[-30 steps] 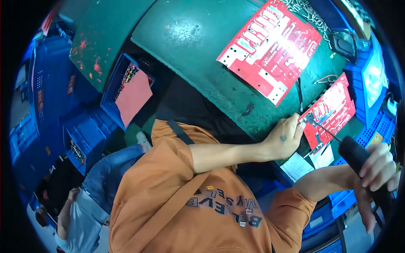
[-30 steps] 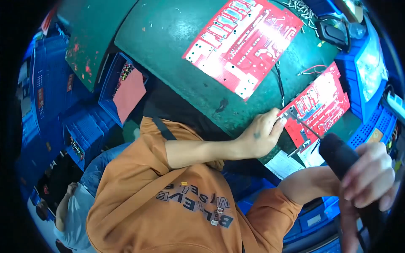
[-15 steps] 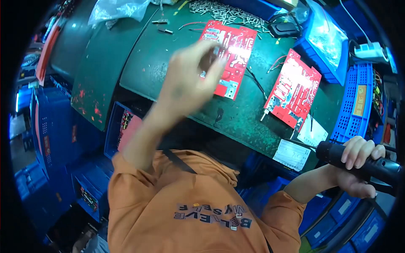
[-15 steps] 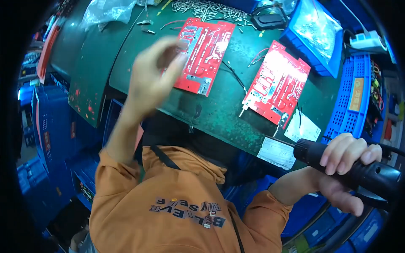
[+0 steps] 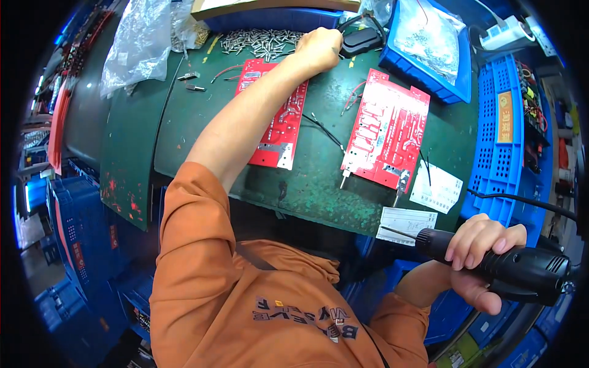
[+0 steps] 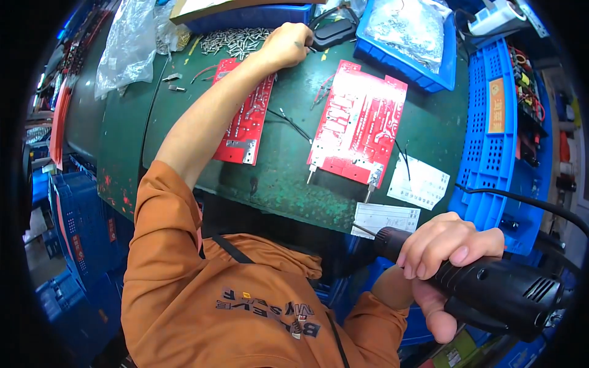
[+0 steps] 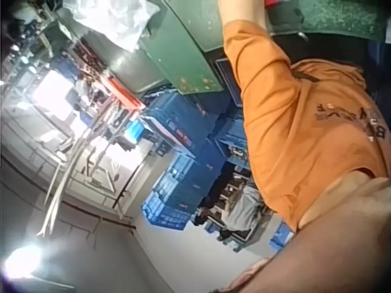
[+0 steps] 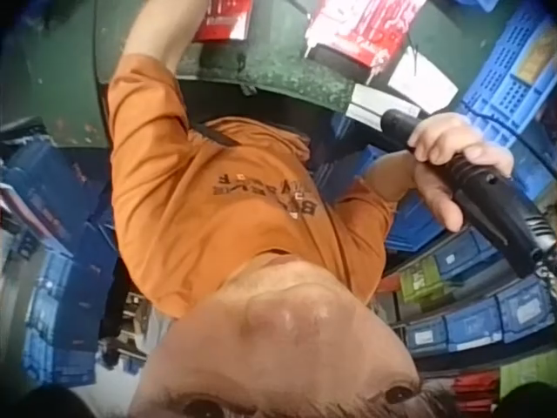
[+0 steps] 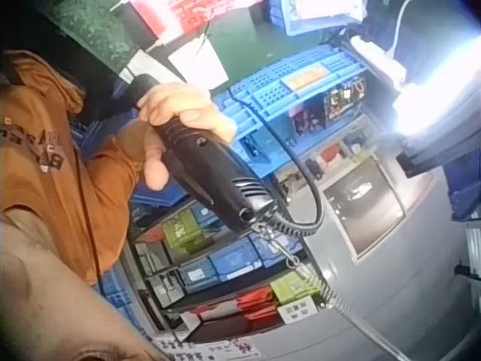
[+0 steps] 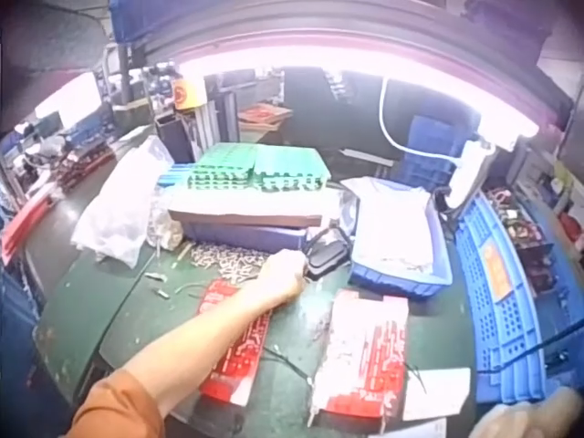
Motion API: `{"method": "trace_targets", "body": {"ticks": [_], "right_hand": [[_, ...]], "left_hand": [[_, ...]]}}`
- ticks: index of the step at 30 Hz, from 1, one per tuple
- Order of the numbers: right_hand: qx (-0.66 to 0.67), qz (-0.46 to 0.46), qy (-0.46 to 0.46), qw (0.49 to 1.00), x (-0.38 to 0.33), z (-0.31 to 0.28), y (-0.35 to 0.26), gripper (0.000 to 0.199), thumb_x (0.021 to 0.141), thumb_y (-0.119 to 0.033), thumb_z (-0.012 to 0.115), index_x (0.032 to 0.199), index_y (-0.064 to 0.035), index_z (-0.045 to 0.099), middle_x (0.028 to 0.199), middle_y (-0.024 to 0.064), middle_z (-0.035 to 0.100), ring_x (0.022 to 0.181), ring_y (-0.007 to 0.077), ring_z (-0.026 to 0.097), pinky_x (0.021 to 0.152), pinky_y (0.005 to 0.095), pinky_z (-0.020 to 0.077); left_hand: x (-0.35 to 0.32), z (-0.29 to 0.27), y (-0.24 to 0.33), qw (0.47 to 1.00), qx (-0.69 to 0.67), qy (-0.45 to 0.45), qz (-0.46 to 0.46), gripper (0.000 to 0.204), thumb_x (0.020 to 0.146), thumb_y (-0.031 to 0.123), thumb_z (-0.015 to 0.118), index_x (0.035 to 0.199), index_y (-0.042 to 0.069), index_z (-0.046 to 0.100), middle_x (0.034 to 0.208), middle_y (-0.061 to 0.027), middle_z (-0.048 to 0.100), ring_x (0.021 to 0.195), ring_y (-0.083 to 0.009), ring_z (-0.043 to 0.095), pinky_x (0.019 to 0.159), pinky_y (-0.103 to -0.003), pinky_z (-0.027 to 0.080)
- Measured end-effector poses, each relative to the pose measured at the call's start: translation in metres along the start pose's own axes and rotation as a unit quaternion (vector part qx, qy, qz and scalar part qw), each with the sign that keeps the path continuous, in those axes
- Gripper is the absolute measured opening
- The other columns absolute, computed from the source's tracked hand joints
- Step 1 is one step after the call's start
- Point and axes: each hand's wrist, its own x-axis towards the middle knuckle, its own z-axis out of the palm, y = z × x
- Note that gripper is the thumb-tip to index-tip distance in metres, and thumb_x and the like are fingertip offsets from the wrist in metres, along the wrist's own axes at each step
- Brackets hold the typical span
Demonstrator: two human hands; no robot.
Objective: Assembling red printed circuit boards (PCBs) onto a metal base using an electric screwdriver.
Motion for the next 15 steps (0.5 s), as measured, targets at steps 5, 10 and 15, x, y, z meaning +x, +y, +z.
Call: {"method": "trace_targets", "body": {"ticks": [5, 10, 15], "right_hand": [[-0.008, 0.005, 0.005, 1.000, 0.002, 0.002, 0.004, 0.070, 0.063, -0.045, 0.081, 0.097, -0.0035, 0.037, 0.067, 0.0056, 0.053, 0.049, 0.0147, 0.054, 0.043, 0.0245, 0.0488], [0.012, 0.015, -0.009, 1.000, 0.005, 0.001, 0.000, 0.071, 0.064, -0.047, 0.081, 0.099, -0.0036, 0.037, 0.068, 0.0052, 0.053, 0.050, 0.0144, 0.053, 0.044, 0.0233, 0.0476], [-0.001, 0.014, -0.037, 0.999, 0.012, -0.010, -0.002, 0.073, 0.066, -0.049, 0.079, 0.103, -0.0027, 0.037, 0.073, 0.0062, 0.052, 0.056, 0.0144, 0.052, 0.049, 0.0233, 0.0465]], "left_hand": [[0.001, 0.002, -0.012, 0.995, 0.025, 0.036, 0.090, 0.011, 0.076, 0.009, 0.062, 0.085, 0.004, 0.065, 0.085, -0.0180, 0.064, 0.085, -0.0365, 0.061, 0.074, -0.044, 0.048], [-0.063, -0.075, 0.032, 0.948, -0.215, 0.120, 0.201, 0.013, 0.077, 0.006, 0.056, 0.088, -0.001, 0.059, 0.075, -0.0201, 0.060, 0.072, -0.0392, 0.059, 0.064, -0.040, 0.048], [-0.238, -0.089, 0.065, 0.870, -0.491, -0.036, -0.007, 0.011, 0.084, -0.001, 0.058, 0.093, -0.003, 0.063, 0.082, -0.0082, 0.065, 0.074, -0.0120, 0.061, 0.067, -0.024, 0.049]]}}
